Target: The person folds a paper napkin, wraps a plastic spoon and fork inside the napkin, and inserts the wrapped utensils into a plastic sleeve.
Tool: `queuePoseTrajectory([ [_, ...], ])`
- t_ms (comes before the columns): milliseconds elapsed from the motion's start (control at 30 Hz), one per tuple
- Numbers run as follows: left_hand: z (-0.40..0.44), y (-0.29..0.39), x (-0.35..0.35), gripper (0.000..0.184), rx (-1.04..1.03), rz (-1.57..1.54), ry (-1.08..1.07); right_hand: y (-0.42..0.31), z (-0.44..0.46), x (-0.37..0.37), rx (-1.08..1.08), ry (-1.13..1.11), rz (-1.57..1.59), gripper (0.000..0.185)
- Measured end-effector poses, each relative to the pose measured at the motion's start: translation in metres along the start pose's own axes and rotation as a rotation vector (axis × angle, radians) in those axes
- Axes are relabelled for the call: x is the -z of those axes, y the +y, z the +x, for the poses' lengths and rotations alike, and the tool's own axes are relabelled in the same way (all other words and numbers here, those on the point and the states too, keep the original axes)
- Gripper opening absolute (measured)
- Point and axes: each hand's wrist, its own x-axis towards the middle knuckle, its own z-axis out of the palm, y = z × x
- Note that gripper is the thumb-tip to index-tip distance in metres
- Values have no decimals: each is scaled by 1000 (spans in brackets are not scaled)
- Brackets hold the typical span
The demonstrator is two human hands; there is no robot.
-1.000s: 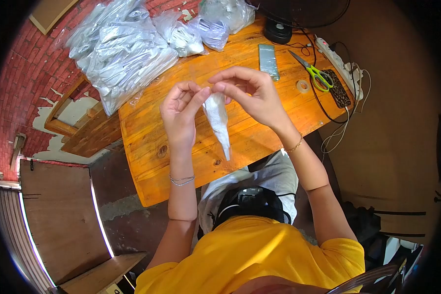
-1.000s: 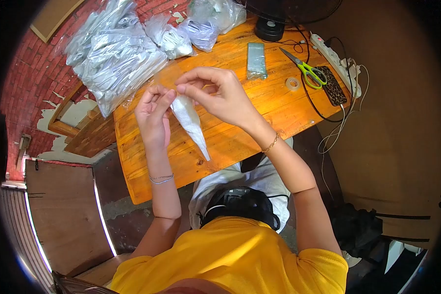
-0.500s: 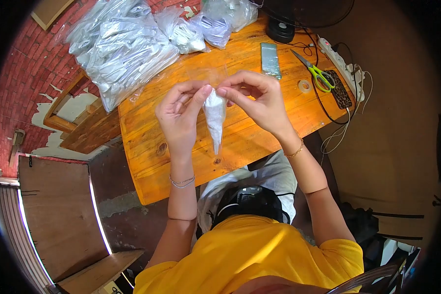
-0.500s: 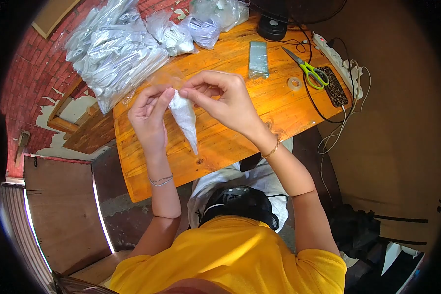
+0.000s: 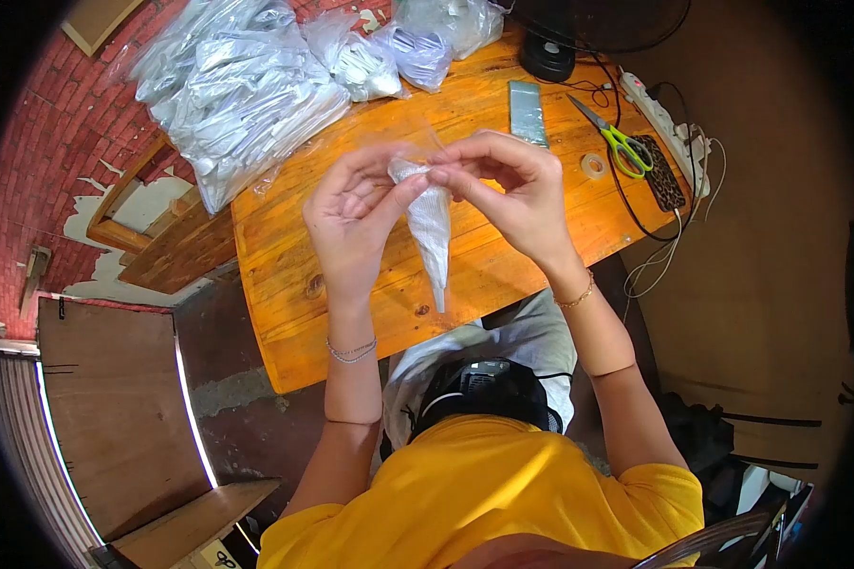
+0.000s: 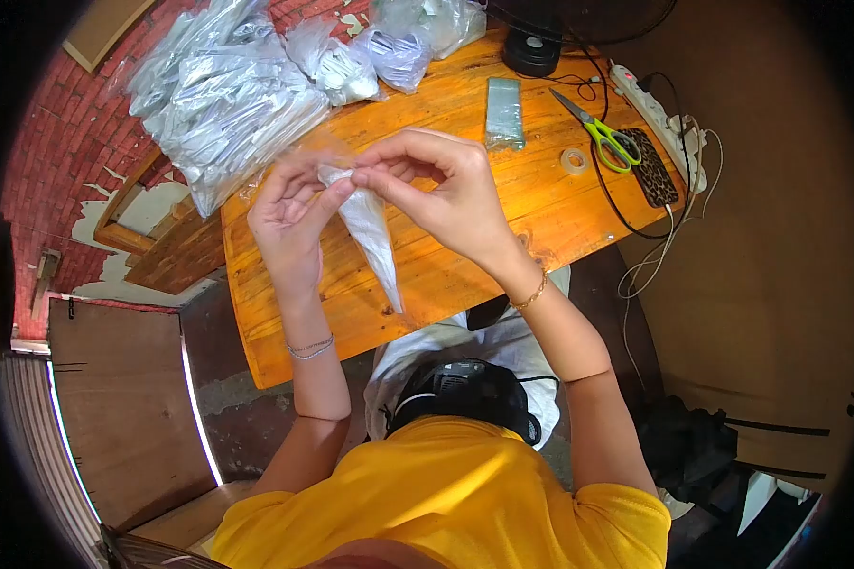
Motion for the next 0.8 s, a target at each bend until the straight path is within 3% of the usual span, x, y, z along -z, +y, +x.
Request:
queuePoseTrajectory([
  [100,1,10,-15,32,128,-178,4,-4,0,0,-70,54,92,14],
  [233,-11,-21,1,30,454,-177,-339,-8,5,-2,-118,115,136,10],
  [333,-16,-29,1,27,635,-244,-424,-11,14,7,-6,-2,-135,9],
  [467,-17,-24,-1,27,397,-202,-505,-42,23,22,55,-393,-276,11],
  [533,-19,-21,-4,28,332,-278,-494,-54,27,22,148,-272,-348,10],
  [633,-19,-11,-15,32,299,-449,-156,-60,24,20,113,-202,-329,10],
  [800,-11,0,-10,12,43,-83,-59,-48,17,19,71,-106,-273,10],
])
